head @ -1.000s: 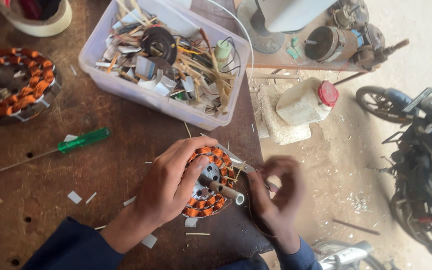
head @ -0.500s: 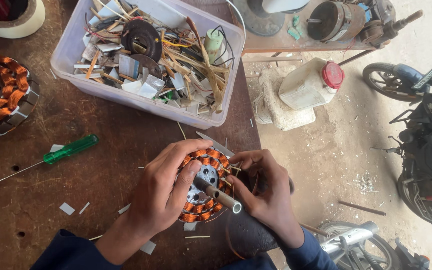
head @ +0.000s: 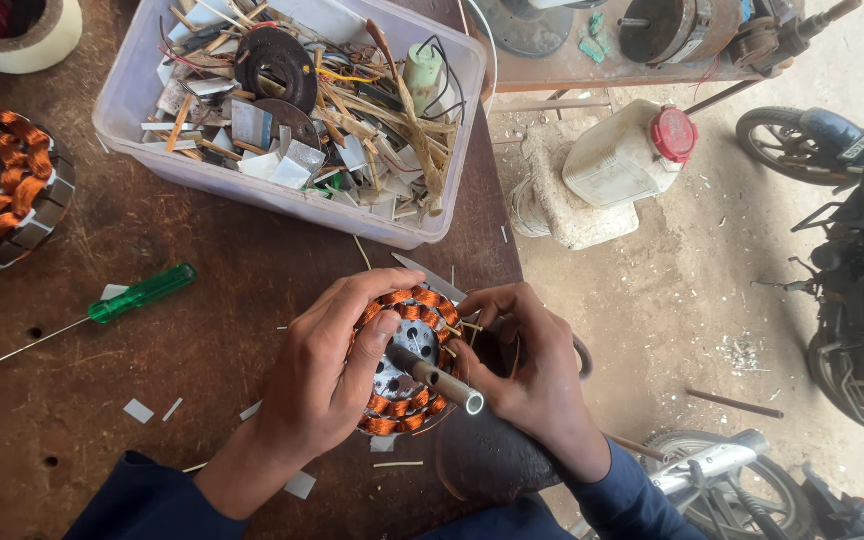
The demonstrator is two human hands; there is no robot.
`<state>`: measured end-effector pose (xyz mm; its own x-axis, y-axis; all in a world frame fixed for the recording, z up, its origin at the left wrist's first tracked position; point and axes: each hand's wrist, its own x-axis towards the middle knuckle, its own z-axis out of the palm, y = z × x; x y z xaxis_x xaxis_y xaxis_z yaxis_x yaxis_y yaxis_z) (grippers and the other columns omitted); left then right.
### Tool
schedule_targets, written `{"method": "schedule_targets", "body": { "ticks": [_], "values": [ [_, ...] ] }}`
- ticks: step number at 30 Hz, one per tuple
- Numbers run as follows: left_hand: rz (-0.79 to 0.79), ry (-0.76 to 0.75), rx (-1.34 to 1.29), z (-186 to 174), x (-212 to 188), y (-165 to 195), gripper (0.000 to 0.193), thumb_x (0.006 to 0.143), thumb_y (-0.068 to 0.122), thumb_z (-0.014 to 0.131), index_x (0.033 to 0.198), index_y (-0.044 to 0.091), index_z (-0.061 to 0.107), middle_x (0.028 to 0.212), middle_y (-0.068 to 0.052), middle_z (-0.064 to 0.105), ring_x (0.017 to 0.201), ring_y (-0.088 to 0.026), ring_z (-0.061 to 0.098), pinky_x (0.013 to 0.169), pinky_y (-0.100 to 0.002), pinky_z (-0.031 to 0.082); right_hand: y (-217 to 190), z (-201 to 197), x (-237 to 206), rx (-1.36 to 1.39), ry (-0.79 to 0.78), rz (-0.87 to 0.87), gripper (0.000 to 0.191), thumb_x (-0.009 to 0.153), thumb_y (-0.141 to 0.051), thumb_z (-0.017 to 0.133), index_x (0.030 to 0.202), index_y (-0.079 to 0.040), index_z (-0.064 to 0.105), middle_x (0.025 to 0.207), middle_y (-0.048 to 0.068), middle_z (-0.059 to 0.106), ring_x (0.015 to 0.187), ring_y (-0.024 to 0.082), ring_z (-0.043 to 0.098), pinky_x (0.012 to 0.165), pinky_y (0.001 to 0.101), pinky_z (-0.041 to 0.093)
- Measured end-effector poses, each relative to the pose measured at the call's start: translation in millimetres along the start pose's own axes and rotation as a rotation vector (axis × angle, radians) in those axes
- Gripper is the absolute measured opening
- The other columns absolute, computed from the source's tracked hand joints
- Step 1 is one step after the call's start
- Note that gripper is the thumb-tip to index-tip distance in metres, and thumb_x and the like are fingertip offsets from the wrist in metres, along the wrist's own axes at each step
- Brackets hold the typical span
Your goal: The person cuts small white insulating pieces and inserts them into slots on a copper-wound stator. They use scissors to trim the pieces and place them carefully into the stator slots, repeating the process for multiple slots.
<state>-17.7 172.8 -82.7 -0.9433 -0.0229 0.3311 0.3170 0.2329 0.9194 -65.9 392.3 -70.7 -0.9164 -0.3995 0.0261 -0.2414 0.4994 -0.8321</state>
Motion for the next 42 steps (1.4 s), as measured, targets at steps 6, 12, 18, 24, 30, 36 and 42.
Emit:
{"method": "schedule_targets", "body": {
  "ticks": [6,12,18,24,30,36,42],
  "values": [
    [0.023,-0.002,0.031,-1.2,2.4,8.4,0.029,0.109,0.015,0.050,0.130,-0.002,0.061,0.122,-0.020,0.071,0.115,-0.031,0.073,0.096,-0.040,0.057,3.5,-0.5,-6.0,-0.072,0.076,-0.105,0.035,0.076,-0.006,0.085,0.097,-0.004,0.057,0.106,0.008,0.074,0.065,0.004,0.058,0.054,0.0192,0.048],
    [0.057,-0.055,0.138,-5.0,-0.7,10.1,0.031,0.108,0.017,0.051,0.132,-0.001,0.059,0.125,-0.019,0.071,0.120,-0.034,0.068,0.102,-0.046,0.051,14.6,-18.2,-40.4,0.188,0.312,-0.306,0.031,0.085,-0.007,0.077,0.106,-0.001,0.055,0.112,0.013,0.063,0.097,0.019,0.067,0.088,0.0314,0.058],
    [0.122,0.011,0.263,-17.8,-14.1,26.6,0.034,0.110,0.016,0.051,0.139,-0.001,0.056,0.138,-0.023,0.064,0.130,-0.038,0.063,0.110,-0.047,0.048,65.7,-13.9,-71.0,0.201,0.554,-0.670,0.027,0.093,-0.012,0.076,0.108,-0.005,0.055,0.092,0.010,0.068,0.082,0.015,0.066,0.066,0.0212,0.052],
    [-0.316,0.132,0.432,-62.1,-100.9,45.1,0.027,0.099,0.031,0.063,0.118,0.012,0.069,0.100,-0.008,0.074,0.090,-0.020,0.075,0.081,-0.034,0.057,93.9,-21.5,-77.7,-0.020,0.737,-0.780,0.020,0.089,-0.016,0.071,0.081,-0.005,0.056,0.080,0.015,0.062,0.075,0.024,0.060,0.066,0.0309,0.047],
    [-0.022,-0.108,0.836,-50.3,-186.0,26.3,0.082,0.082,0.074,0.065,0.136,0.013,0.062,0.130,-0.009,0.053,0.128,-0.027,0.042,0.113,-0.053,0.028,20.9,-28.3,-66.4,-0.258,0.357,-0.807,0.029,0.097,-0.018,0.068,0.076,-0.007,0.051,0.072,0.011,0.060,0.065,0.025,0.057,0.060,0.0342,0.046],
    [0.028,-0.227,1.018,-39.5,-213.5,19.7,0.075,0.085,0.071,0.066,0.138,0.018,0.066,0.144,-0.009,0.051,0.137,-0.027,0.033,0.119,-0.052,0.013,63.6,14.2,-51.0,0.129,0.878,-1.099,0.033,0.093,-0.011,0.073,0.082,-0.002,0.043,0.057,0.004,0.048,0.047,0.016,0.044,0.046,0.0299,0.037],
    [0.445,-0.158,1.170,-24.0,-232.8,21.9,0.016,0.097,0.025,0.076,0.112,0.019,0.075,0.117,0.008,0.071,0.119,-0.009,0.062,0.112,-0.039,0.034,93.8,14.4,-63.0,0.175,0.857,-1.118,0.032,0.093,-0.011,0.073,0.085,-0.002,0.044,0.055,0.003,0.043,0.047,0.016,0.042,0.045,0.0323,0.034]
  ]
}}
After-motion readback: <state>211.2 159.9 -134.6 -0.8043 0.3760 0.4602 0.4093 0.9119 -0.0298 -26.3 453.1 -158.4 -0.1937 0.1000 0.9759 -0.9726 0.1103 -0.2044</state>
